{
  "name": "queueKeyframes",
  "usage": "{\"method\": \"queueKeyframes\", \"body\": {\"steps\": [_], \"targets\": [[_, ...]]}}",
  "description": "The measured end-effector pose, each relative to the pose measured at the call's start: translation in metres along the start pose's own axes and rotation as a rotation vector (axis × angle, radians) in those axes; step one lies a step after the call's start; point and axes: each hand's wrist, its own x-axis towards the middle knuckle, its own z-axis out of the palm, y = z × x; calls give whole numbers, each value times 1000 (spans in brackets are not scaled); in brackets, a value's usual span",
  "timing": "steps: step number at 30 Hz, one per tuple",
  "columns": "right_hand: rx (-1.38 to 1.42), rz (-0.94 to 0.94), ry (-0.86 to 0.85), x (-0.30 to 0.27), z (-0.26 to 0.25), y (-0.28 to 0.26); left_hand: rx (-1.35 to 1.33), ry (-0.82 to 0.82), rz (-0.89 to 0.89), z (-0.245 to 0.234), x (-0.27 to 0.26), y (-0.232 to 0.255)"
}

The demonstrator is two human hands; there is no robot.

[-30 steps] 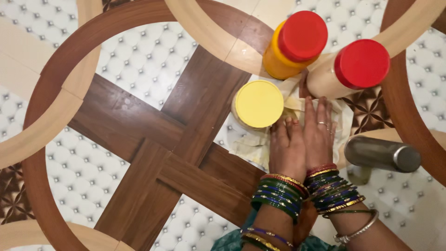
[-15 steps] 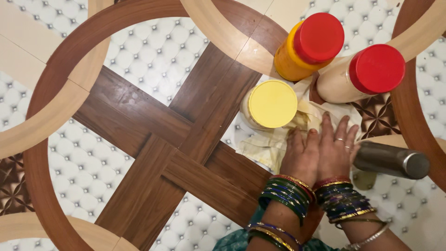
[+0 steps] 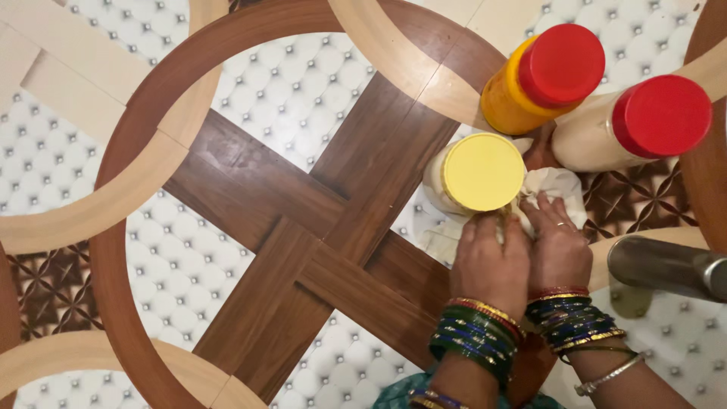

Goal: The person organizes various spice jars and metal cups on a cloth-covered surface, picking up and moving items by hand and wiping a translucent jar with a cloth.

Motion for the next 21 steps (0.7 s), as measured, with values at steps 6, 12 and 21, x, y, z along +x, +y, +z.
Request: {"method": "queueKeyframes", "body": {"steps": [6, 12, 21], "targets": [[319, 380, 72, 12, -26, -28, 58, 202, -9, -26, -10, -3], [764, 363, 178, 16, -58, -58, 84, 317, 290, -48, 6, 7], [846, 292, 143, 40, -49, -75, 222, 309, 551, -43, 45, -3]]}}
